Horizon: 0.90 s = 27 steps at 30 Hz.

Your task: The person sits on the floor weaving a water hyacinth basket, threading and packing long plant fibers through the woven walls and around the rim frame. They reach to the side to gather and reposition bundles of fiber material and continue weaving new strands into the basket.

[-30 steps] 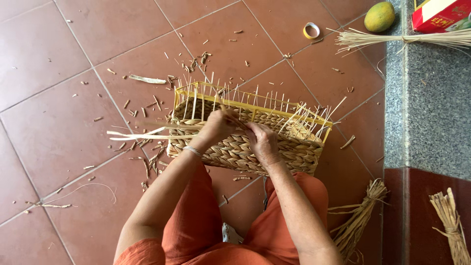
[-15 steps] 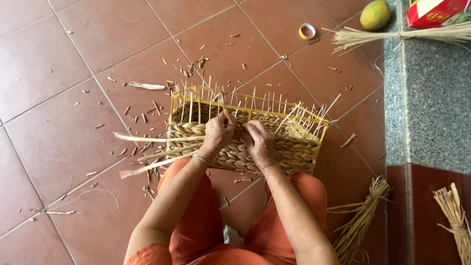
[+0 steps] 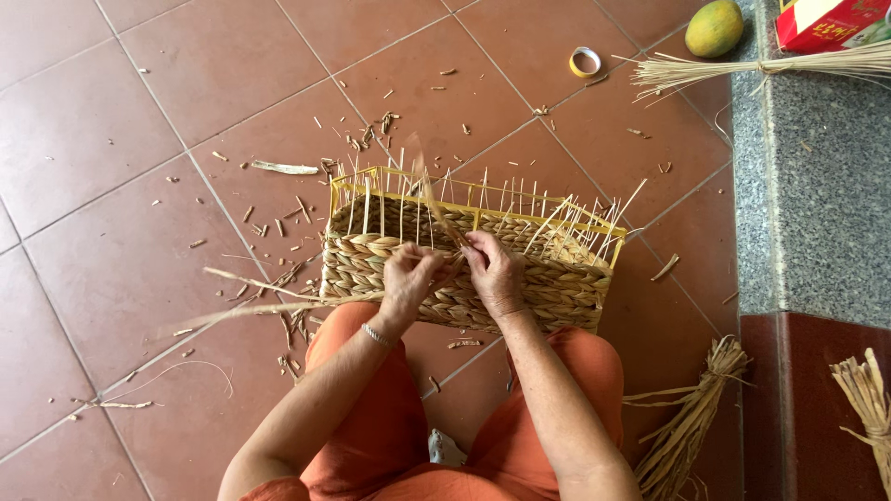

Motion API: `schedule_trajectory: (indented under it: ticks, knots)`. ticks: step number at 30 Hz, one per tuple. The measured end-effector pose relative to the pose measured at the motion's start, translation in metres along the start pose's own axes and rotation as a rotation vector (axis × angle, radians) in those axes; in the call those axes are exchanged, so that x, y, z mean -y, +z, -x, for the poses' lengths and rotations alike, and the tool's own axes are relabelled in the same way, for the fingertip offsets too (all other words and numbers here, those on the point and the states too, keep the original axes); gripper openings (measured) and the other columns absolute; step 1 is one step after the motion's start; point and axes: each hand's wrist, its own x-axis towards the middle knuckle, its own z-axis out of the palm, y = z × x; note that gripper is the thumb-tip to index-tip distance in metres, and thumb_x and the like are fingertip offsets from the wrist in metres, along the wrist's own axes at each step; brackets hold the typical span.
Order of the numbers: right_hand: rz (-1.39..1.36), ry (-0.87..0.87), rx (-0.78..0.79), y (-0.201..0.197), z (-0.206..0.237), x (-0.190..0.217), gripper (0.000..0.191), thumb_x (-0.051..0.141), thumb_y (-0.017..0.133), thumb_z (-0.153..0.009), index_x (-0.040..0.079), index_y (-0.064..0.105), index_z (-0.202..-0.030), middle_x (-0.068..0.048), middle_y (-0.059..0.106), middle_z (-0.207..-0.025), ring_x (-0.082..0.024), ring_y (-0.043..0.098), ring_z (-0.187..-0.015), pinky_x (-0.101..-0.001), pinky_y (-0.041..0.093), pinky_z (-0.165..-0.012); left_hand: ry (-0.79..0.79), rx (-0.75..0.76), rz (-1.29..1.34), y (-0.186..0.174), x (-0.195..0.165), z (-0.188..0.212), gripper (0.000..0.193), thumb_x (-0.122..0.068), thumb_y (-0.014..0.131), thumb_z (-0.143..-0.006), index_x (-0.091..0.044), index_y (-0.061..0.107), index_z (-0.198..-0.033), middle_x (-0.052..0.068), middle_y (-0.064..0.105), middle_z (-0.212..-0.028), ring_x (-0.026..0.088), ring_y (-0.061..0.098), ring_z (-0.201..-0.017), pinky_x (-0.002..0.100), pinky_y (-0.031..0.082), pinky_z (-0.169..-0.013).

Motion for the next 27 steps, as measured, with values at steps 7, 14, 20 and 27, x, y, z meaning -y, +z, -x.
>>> schedule_trajectory:
  ticks: [7, 14, 20, 27]
  knots:
    - [0.134, -0.225, 0.193, 0.006, -0.014, -0.012, 0.004, 0.015, 0.078, -0.094, 0.011, 0.077, -0.095, -0.005, 0.078, -0.084, -0.014, 0.074, -0.071, -0.0290, 0.063, -0.064, 0.745, 0.218, -0.897, -0.002, -0.007, 0.023, 0.012, -0.007, 0.078, -0.086, -0.007, 0.071, -0.096, 0.007, 0.076, -0.093, 0.020, 0.075, -0.082, 0.036, 0.063, -0.073]
    - [0.135, -0.345, 0.323, -0.004, -0.011, -0.015, 0.009, 0.016, 0.071, -0.095, 0.010, 0.077, -0.093, -0.005, 0.077, -0.084, -0.012, 0.060, -0.059, -0.0293, 0.053, -0.053, 1.002, 0.010, -1.387, -0.022, -0.070, 0.006, 0.041, -0.019, 0.081, -0.073, -0.008, 0.073, -0.111, 0.013, 0.061, -0.116, 0.031, 0.053, -0.102, 0.049, 0.042, -0.085]
    - [0.334, -0.144, 0.201, 0.016, -0.009, -0.004, 0.023, 0.021, 0.076, -0.097, 0.010, 0.070, -0.077, -0.003, 0.062, -0.056, -0.014, 0.054, -0.050, -0.0344, 0.045, -0.048, 1.038, 0.151, -1.647, -0.034, -0.076, 0.013, 0.016, -0.014, 0.074, -0.078, -0.011, 0.069, -0.093, 0.011, 0.056, -0.118, 0.028, 0.051, -0.113, 0.044, 0.040, -0.097]
    - [0.318, -0.233, 0.050, 0.015, -0.011, 0.008, 0.012, 0.023, 0.077, -0.093, 0.015, 0.072, -0.086, 0.001, 0.065, -0.064, -0.012, 0.059, -0.053, -0.0304, 0.047, -0.048, 1.036, 0.069, -1.474, -0.037, -0.073, 0.017, 0.017, -0.015, 0.070, -0.087, -0.012, 0.069, -0.103, 0.009, 0.058, -0.115, 0.027, 0.051, -0.112, 0.046, 0.040, -0.096]
